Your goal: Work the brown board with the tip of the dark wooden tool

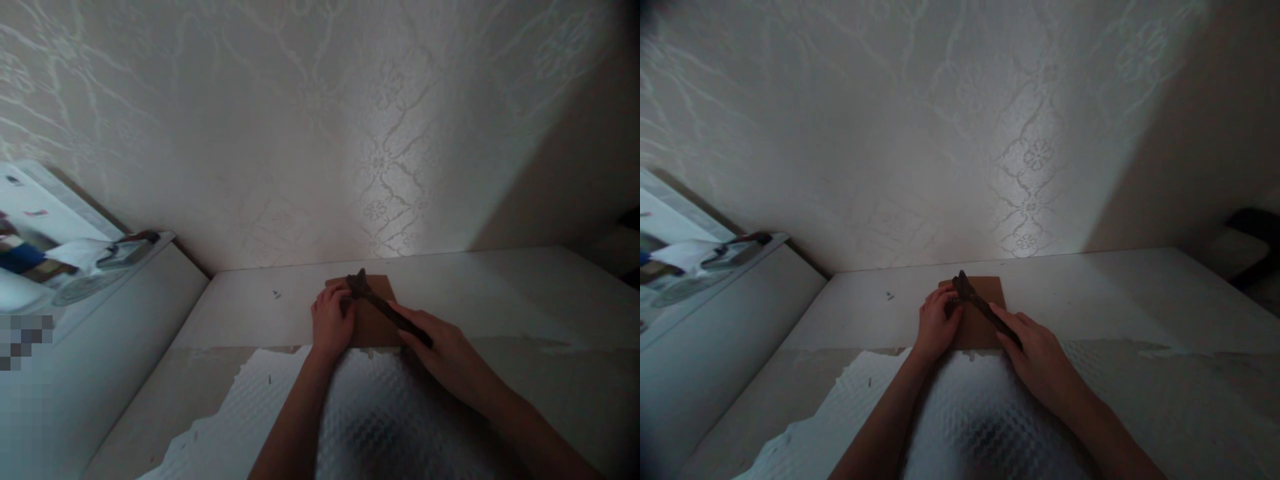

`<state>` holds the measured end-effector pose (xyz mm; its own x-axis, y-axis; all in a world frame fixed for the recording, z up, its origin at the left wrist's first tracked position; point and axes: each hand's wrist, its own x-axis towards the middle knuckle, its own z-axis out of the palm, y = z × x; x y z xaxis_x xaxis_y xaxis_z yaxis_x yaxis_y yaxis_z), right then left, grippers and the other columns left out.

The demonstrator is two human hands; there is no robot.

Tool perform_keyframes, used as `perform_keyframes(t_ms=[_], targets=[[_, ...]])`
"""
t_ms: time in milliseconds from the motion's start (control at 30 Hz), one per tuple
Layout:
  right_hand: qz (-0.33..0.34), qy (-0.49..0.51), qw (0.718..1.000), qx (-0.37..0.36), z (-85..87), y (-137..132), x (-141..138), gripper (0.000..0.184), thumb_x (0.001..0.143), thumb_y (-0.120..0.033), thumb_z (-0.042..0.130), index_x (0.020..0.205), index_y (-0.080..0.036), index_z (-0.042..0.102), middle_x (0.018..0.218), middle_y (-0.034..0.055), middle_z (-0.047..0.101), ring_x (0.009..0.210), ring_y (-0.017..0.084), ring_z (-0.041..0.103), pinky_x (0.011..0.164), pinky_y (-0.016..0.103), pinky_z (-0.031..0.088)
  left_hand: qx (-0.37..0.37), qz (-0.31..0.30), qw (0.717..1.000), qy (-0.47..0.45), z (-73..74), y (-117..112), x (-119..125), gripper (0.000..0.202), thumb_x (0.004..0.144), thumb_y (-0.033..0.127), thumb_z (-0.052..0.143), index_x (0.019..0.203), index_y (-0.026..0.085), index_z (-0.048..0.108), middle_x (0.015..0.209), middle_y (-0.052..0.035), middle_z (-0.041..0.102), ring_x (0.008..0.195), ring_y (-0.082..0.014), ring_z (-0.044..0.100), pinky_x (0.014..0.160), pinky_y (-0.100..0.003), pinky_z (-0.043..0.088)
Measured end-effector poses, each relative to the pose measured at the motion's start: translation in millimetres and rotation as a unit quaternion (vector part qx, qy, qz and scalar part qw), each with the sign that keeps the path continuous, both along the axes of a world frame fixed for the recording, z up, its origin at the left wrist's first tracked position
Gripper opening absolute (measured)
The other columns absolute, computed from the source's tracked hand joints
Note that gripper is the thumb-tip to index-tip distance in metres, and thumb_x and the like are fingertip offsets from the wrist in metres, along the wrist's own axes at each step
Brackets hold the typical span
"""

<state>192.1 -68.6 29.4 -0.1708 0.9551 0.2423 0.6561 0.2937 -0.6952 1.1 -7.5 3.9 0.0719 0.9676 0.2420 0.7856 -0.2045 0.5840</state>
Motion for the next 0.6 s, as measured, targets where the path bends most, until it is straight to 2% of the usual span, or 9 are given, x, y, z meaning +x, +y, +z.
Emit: perform_keyframes(t_ms=[300, 600], targets=[[-0.002, -0.002, 1.0, -0.016, -1.3, 0.4, 0.4, 0.045, 0.087, -0.026, 0.043, 0.131, -0.025, 0.051, 0.111, 0.0076, 0.066, 0.098, 0.022, 0.064, 0.088, 0.039, 0.05, -0.01, -0.003, 1.0, -0.007, 5.3, -1.2, 1.1, 0.027, 0.078, 0.012, 0.059, 0.104, 0.021, 0.061, 0.125, -0.006, 0.057, 0.12, -0.0227, 0.046, 0.099, -0.042, 0.034], [0.005, 0.009, 1.0, -0.012, -3.2, 1.9, 1.5, 0.045, 0.087, -0.026, 0.044, 0.131, -0.024, 0.051, 0.114, 0.0073, 0.065, 0.101, 0.021, 0.063, 0.09, 0.037, 0.049, -0.008, -0.002, 1.0, -0.006, 2.4, 0.1, 0.5, 0.027, 0.079, 0.014, 0.059, 0.105, 0.02, 0.061, 0.125, -0.0063, 0.057, 0.119, -0.023, 0.047, 0.099, -0.043, 0.034]])
